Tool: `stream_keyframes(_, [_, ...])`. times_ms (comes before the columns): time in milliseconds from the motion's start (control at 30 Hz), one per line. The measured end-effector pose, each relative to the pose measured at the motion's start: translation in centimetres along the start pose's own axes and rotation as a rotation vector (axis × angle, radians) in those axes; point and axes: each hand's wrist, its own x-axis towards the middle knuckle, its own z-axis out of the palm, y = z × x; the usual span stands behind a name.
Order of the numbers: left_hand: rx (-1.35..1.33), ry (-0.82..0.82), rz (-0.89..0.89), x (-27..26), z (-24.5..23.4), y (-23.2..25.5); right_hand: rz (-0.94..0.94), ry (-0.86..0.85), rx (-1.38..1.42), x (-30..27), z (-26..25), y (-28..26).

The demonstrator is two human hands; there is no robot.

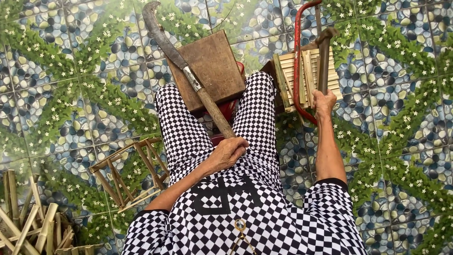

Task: Shaping and cutting bamboo strips using a large knife and a bow saw on a wooden block while sitting on the floor.

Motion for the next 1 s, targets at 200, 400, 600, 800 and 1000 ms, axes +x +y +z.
stream_keyframes(200, [-0.012,0.018,0.012,0.0,-0.3,0.8,-0.112,0.015,0.079,-2.4,1.3,-4.5])
stream_keyframes(400, [-0.021,0.007,0.063,0.0,1.1,-2.5,-0.524,-0.009,-0.271,-10.9,5.4,-9.8])
stream_keyframes(600, [0.002,0.070,0.081,-0.4,-0.8,-0.1,-0.785,-0.084,-0.412,-15.0,14.8,-10.1])
stream_keyframes(800, [-0.009,0.180,0.037,-2.5,-1.7,-2.2,-0.989,-0.108,-0.626,-18.0,19.6,-9.5])
stream_keyframes(1000, [-0.020,0.189,0.040,-2.9,-3.5,0.2,-0.984,-0.071,-0.749,-17.6,21.6,-4.5])
